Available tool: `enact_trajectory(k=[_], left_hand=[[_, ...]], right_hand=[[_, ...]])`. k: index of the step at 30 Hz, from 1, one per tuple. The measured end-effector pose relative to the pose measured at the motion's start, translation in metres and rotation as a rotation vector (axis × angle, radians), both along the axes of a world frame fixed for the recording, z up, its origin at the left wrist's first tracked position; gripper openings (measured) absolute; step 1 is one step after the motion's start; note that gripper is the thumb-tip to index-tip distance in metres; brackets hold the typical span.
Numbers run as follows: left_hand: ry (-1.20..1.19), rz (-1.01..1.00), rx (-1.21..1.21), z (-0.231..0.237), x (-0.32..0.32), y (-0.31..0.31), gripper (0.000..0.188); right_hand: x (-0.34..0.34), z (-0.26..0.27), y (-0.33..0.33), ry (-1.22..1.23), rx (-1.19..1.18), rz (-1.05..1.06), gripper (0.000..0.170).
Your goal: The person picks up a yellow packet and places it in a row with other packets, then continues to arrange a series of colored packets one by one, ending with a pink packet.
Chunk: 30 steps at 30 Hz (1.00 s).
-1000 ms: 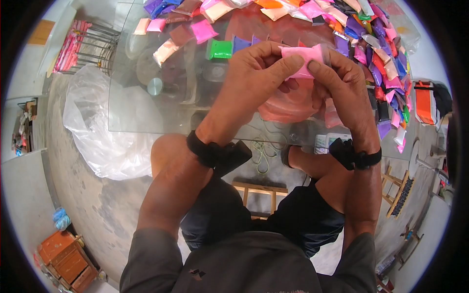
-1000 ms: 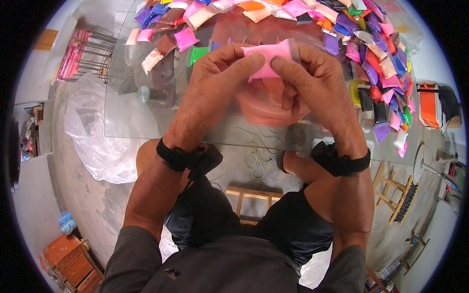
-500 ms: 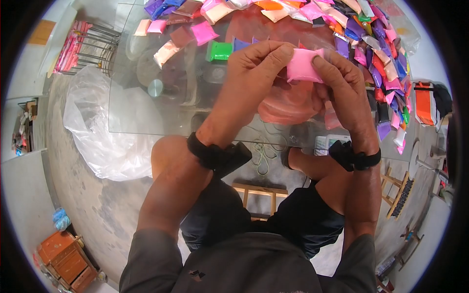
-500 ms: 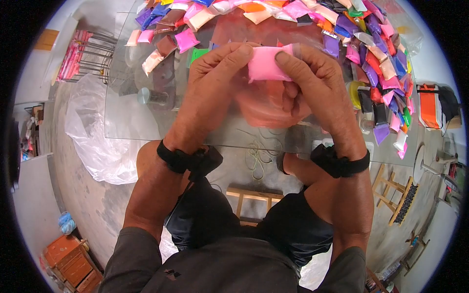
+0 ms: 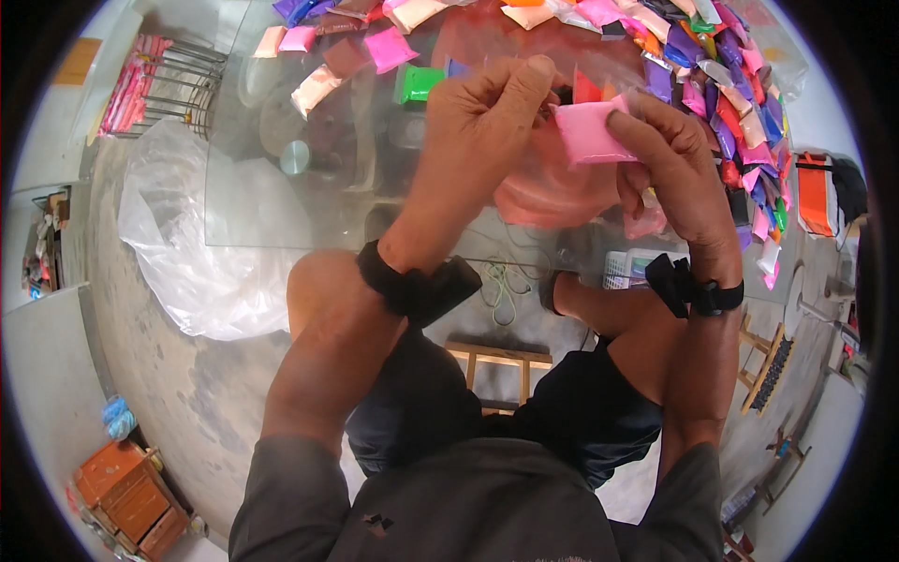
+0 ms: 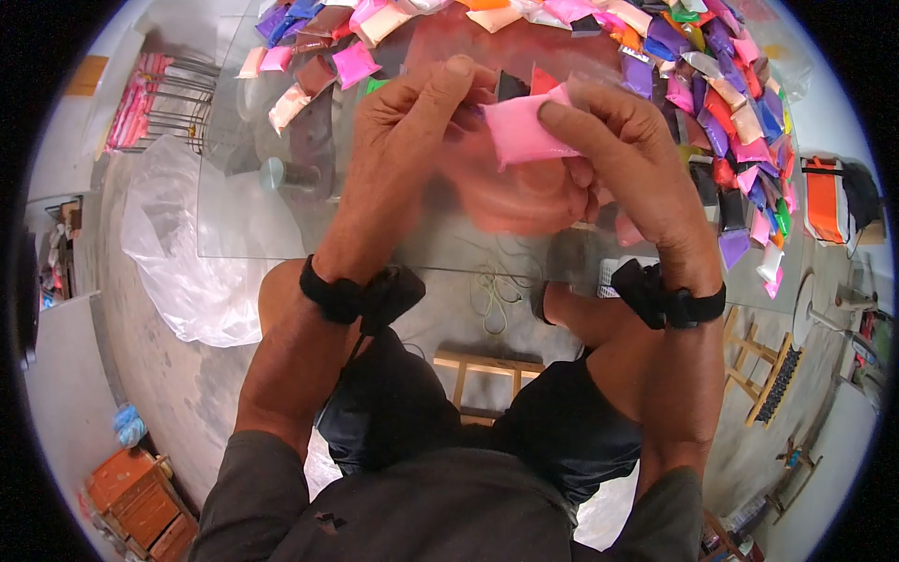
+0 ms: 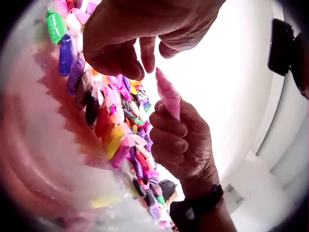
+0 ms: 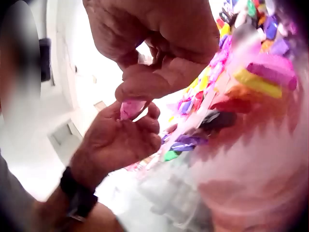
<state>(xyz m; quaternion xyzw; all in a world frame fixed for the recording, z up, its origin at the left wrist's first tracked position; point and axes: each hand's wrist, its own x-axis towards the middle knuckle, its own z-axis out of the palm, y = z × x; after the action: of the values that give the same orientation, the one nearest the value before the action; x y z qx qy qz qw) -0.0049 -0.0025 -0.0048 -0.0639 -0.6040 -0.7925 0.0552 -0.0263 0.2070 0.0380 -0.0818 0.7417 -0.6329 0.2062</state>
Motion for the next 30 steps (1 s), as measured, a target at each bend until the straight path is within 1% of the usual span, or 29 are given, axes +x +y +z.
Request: enact_trajectory(k=[1, 2, 4, 5, 7, 8, 10, 14, 17, 20, 23, 24, 26, 27, 29, 30], left_hand=[[0.002, 0.06, -0.04, -0.001, -0.001, -0.001, 0.031], [0.005, 0.119, -0.081, -0.001, -0.002, -0.001, 0.031], [0.002, 0.122, -0.078, 0.002, -0.002, -0.003, 0.031], [0.002, 0.126, -0.075, 0.003, -0.002, -0.003, 0.031], [-0.008, 0.109, -0.09, 0.002, -0.002, -0.004, 0.03], [-0.012, 0.092, -0.109, 0.003, -0.002, -0.004, 0.03], [-0.03, 0.07, -0.08, 0.005, 0.001, -0.001, 0.029], [-0.067, 0.016, -0.058, 0.003, 0.002, -0.002, 0.026], [-0.058, 0.036, -0.104, -0.001, 0.0, -0.003, 0.023], [-0.063, 0.056, -0.092, -0.005, -0.003, -0.002, 0.02], [-0.099, 0.066, -0.072, -0.001, 0.001, 0.001, 0.018], [-0.095, 0.065, -0.074, -0.002, 0.001, 0.002, 0.018], [-0.07, 0.022, -0.152, -0.008, 0.003, 0.003, 0.017], [-0.065, 0.019, -0.152, -0.009, 0.003, 0.002, 0.017], [-0.047, -0.095, -0.374, -0.011, 0.003, -0.003, 0.025], [-0.045, -0.096, -0.374, -0.013, 0.003, -0.002, 0.025]], right_hand=[[-0.001, -0.003, 0.0, 0.104, 0.119, 0.027, 0.021], [-0.003, -0.011, 0.001, 0.1, 0.119, 0.029, 0.021], [-0.005, -0.028, 0.004, 0.526, 0.451, 0.115, 0.023], [-0.005, -0.033, 0.005, 0.522, 0.452, 0.116, 0.023], [-0.005, -0.036, 0.002, 0.732, 0.692, 0.156, 0.027], [-0.005, -0.039, 0.001, 0.731, 0.692, 0.158, 0.027], [-0.005, -0.045, -0.001, 0.824, 0.733, 0.146, 0.027], [-0.003, -0.043, -0.005, 0.823, 0.77, 0.159, 0.027], [-0.004, -0.042, -0.004, 0.811, 0.786, 0.169, 0.027], [-0.003, -0.044, -0.004, 0.813, 0.791, 0.138, 0.028], [-0.003, -0.045, -0.005, 0.843, 0.731, 0.147, 0.026], [-0.002, -0.044, -0.007, 0.813, 0.726, 0.144, 0.027], [-0.001, -0.042, -0.006, 0.783, 0.723, 0.138, 0.027], [-0.001, -0.041, -0.004, 0.767, 0.741, 0.162, 0.026], [-0.001, -0.037, -0.002, 0.751, 0.758, 0.185, 0.026], [-0.001, -0.035, 0.001, 0.723, 0.699, 0.167, 0.026]])
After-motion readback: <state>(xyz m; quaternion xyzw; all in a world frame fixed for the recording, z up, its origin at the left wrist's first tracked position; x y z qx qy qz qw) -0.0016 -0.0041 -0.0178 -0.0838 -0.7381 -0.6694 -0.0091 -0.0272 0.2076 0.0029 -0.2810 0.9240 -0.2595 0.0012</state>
